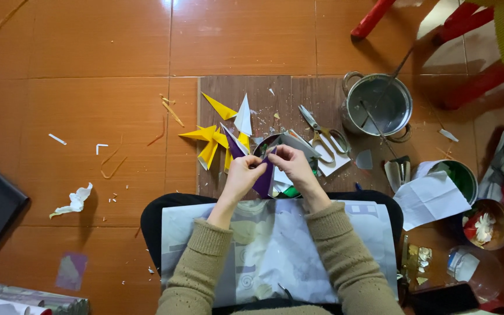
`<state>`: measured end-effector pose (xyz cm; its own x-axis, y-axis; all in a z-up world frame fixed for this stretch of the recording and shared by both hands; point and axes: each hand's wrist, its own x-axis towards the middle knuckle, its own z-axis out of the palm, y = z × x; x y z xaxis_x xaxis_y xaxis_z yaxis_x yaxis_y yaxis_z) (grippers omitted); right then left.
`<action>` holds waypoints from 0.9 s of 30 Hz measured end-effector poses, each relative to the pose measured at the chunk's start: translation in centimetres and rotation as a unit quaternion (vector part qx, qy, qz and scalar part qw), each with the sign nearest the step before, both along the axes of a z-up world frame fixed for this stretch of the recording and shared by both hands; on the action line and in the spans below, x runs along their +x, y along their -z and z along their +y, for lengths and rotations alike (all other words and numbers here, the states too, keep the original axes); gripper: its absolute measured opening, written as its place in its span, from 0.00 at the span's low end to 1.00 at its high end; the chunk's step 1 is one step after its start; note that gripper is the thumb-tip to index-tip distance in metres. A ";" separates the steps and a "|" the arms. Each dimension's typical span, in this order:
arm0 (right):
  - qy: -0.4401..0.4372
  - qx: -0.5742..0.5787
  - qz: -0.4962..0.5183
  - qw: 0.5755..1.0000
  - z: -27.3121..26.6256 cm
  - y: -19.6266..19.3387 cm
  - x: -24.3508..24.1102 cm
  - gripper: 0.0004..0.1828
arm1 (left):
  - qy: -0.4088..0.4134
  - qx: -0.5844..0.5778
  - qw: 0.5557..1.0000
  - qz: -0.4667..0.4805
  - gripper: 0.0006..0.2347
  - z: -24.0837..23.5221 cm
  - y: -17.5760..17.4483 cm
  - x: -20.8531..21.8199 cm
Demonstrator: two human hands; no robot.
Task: Folding and cutting colored paper to create decorative pieces.
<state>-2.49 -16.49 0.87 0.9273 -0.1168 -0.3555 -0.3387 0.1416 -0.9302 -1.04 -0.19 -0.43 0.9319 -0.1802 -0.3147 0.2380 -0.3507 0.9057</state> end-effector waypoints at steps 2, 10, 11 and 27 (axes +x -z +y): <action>0.011 0.001 0.008 1.000 -0.5 1.7 0.1 0.07 | 0.004 -0.004 1.000 -0.008 0.05 0.0 -1.3 0.0; 0.088 0.073 0.011 0.993 -0.1 2.3 0.0 0.06 | -0.015 -0.066 0.996 -0.063 0.13 0.0 -2.0 0.0; 0.094 0.083 0.009 0.992 -0.1 2.4 0.0 0.06 | -0.024 -0.063 0.996 -0.061 0.11 -0.1 -2.2 -0.1; 0.168 0.154 -0.014 0.974 -0.2 1.9 0.2 0.10 | -0.128 -0.220 0.961 0.110 0.17 -0.3 -3.0 0.5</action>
<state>-2.28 -16.67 -0.98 0.8654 -0.3066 -0.3964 -0.2000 0.5138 -0.8342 -0.55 -0.52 2.53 0.8830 -0.1142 -0.4553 0.4684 0.1512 0.8705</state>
